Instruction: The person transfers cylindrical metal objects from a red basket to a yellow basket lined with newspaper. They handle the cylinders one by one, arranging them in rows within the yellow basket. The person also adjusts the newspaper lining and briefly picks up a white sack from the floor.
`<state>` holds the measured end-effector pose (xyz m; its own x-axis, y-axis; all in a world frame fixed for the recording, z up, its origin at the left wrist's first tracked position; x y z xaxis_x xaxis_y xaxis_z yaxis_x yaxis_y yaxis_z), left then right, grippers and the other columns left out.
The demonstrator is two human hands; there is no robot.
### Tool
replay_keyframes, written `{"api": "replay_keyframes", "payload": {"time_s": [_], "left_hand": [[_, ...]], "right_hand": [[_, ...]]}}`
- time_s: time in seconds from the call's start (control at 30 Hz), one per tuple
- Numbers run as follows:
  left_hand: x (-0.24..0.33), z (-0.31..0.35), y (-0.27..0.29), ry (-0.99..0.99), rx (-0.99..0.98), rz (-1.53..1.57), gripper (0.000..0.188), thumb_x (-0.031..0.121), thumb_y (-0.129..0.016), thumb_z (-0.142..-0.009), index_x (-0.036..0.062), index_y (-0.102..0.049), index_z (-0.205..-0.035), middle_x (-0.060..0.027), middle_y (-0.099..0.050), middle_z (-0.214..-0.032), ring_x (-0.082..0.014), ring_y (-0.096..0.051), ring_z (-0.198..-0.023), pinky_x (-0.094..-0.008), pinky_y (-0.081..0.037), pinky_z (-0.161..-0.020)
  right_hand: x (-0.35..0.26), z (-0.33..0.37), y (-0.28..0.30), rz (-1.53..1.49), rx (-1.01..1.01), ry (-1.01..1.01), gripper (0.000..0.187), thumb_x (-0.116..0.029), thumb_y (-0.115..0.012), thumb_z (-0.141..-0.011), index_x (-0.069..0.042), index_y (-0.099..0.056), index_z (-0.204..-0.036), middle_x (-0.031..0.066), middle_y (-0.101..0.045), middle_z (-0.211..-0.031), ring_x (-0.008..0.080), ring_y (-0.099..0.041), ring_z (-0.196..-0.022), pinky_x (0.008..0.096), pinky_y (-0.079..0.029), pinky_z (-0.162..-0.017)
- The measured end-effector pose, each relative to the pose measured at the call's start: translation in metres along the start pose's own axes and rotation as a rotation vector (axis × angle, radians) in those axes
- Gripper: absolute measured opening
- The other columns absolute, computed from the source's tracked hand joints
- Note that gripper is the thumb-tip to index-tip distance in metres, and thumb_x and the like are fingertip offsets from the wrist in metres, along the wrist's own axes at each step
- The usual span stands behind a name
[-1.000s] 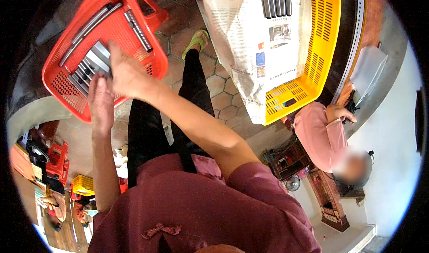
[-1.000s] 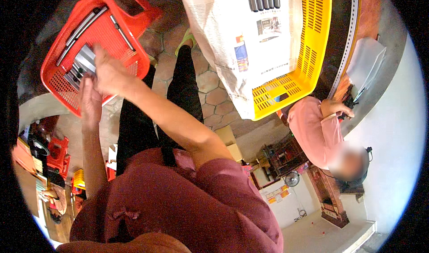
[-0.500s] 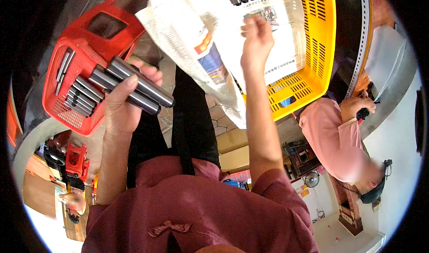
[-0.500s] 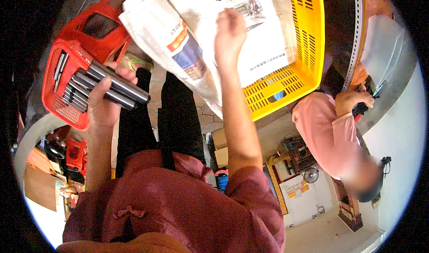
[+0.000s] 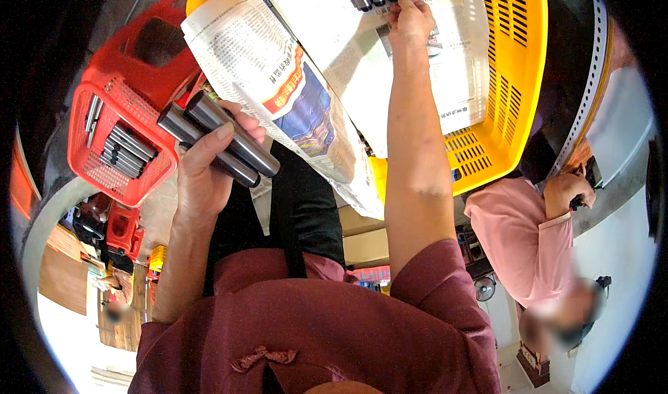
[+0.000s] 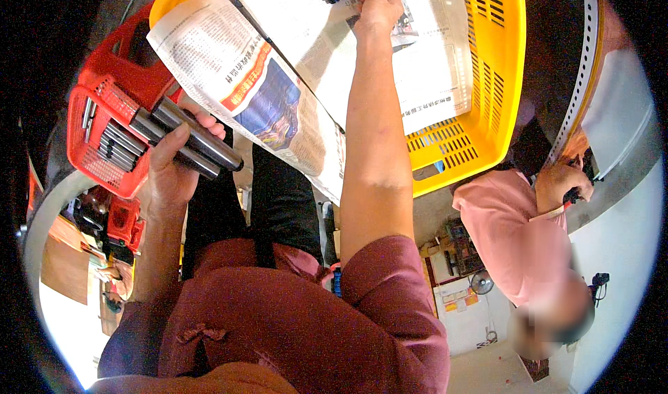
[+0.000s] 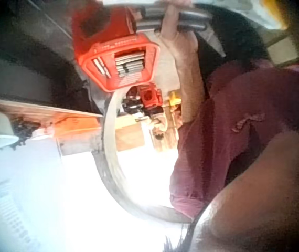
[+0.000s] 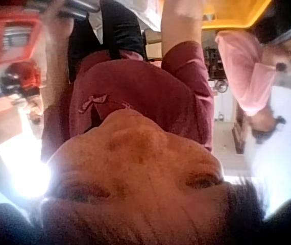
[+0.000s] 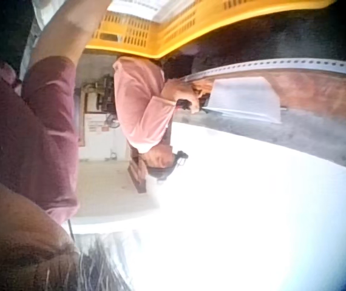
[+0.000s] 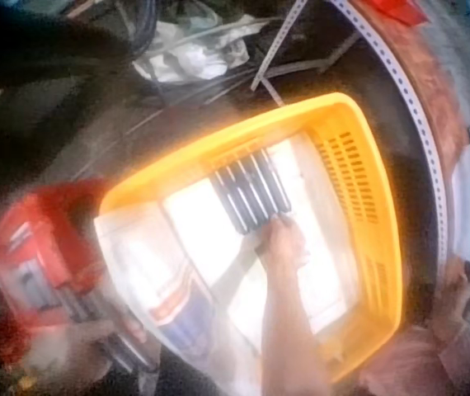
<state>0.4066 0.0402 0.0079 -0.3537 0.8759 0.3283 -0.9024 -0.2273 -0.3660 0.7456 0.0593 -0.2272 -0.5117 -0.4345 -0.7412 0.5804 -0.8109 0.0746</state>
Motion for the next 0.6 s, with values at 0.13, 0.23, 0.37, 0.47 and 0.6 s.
{"api": "replay_keyframes", "payload": {"time_s": [0.13,0.23,0.37,0.47,0.6], "left_hand": [[-0.004,-0.002,0.006,-0.021,0.005,0.017,0.032,0.013,-0.062,-0.087,0.0019,-0.053,-0.115,-0.0120,-0.066,-0.097,-0.0227,-0.066,-0.093,-0.0383,-0.053,-0.091],[-0.005,0.000,0.009,-0.029,0.025,0.027,0.031,0.013,-0.062,-0.087,0.0011,-0.054,-0.115,-0.0128,-0.066,-0.097,-0.0232,-0.066,-0.093,-0.0383,-0.053,-0.090],[-0.007,0.001,0.015,-0.042,0.043,0.029,0.030,0.012,-0.063,-0.086,-0.0002,-0.055,-0.113,-0.0138,-0.066,-0.096,-0.0239,-0.067,-0.091,-0.0384,-0.054,-0.089],[-0.010,0.002,0.020,-0.044,0.075,0.031,0.030,0.012,-0.064,-0.086,-0.0005,-0.056,-0.112,-0.0140,-0.067,-0.095,-0.0241,-0.067,-0.090,-0.0385,-0.054,-0.089],[-0.014,0.002,0.022,-0.034,0.096,0.024,0.030,0.011,-0.064,-0.085,-0.0001,-0.056,-0.112,-0.0139,-0.067,-0.095,-0.0238,-0.067,-0.090,-0.0383,-0.054,-0.088]], "right_hand": [[-0.007,0.020,-0.007,-0.021,0.032,0.033,0.014,-0.008,-0.063,-0.091,-0.002,-0.053,-0.097,0.0053,-0.057,-0.078,0.0129,-0.053,-0.059,0.0277,-0.043,-0.048],[-0.007,0.021,-0.007,0.047,0.011,0.014,0.016,-0.016,-0.059,-0.094,-0.002,-0.051,-0.096,0.0054,-0.056,-0.076,0.0121,-0.050,-0.058,0.0274,-0.042,-0.047],[-0.008,0.019,-0.007,0.101,0.014,0.034,0.025,-0.025,-0.052,-0.099,-0.001,-0.051,-0.095,0.0055,-0.054,-0.074,0.0114,-0.046,-0.058,0.0280,-0.040,-0.047],[-0.001,0.010,-0.003,0.155,-0.038,0.055,0.027,-0.027,-0.050,-0.099,0.000,-0.050,-0.094,0.0058,-0.054,-0.075,0.0113,-0.046,-0.058,0.0275,-0.039,-0.047],[-0.010,0.015,-0.006,0.224,-0.008,0.030,0.029,-0.028,-0.048,-0.100,0.000,-0.050,-0.094,0.0067,-0.054,-0.076,0.0109,-0.047,-0.057,0.0274,-0.039,-0.046]]}}
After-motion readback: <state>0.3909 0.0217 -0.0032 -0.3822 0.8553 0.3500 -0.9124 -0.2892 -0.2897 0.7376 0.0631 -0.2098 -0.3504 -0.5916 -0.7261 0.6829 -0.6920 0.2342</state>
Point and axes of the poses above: each hand's wrist, its own z-axis away from the middle knuckle, its own y-axis out of the back of the hand, x = y × z, the point moved 4 cm from there along -z, towards the middle knuckle
